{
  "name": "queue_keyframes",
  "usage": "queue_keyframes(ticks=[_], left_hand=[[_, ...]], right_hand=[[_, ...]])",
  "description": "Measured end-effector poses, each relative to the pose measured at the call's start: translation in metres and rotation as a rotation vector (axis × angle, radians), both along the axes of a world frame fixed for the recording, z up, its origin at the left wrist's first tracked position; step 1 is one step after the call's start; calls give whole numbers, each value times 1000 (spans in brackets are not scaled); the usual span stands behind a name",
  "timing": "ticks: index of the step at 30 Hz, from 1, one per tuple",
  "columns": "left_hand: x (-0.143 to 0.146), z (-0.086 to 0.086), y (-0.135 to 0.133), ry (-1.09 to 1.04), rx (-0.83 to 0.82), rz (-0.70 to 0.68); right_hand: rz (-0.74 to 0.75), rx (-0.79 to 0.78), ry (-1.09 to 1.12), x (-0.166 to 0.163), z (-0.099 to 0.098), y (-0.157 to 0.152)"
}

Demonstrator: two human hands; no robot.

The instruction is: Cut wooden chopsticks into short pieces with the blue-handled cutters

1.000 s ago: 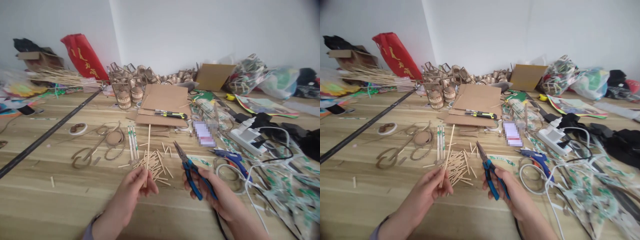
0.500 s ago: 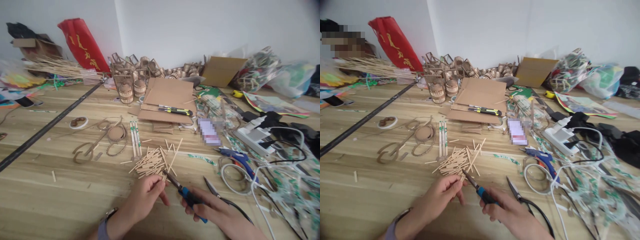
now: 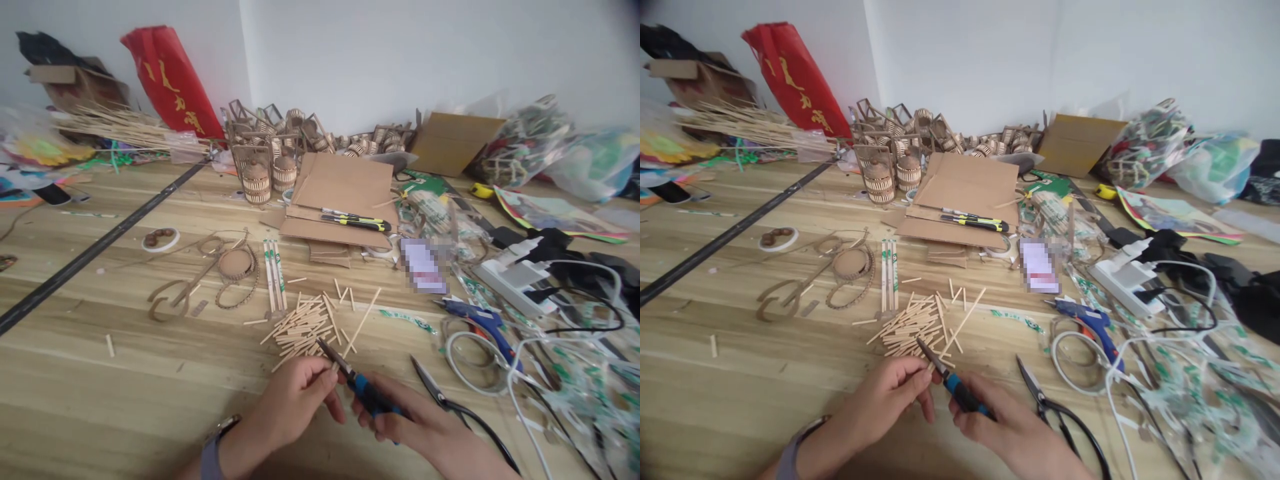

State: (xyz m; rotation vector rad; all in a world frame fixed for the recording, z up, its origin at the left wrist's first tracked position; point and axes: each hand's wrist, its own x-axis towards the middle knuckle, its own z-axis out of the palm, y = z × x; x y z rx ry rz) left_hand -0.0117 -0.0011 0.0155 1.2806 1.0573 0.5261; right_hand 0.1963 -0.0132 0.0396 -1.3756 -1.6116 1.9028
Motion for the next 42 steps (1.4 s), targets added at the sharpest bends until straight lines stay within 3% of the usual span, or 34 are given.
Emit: queue_keyframes(ticks=[12, 19, 22, 42], left_hand=[[0, -3, 0, -105, -9, -5], [-3, -19, 3, -223, -309, 25], [-3, -21, 3, -234, -354, 24], [1, -20, 0, -212, -235, 38]], right_hand=[[36, 26, -44, -3, 7, 1], [43, -26, -74, -4, 4, 4], [38, -79, -63, -3, 0, 4], [-46, -234, 47, -6, 9, 3]])
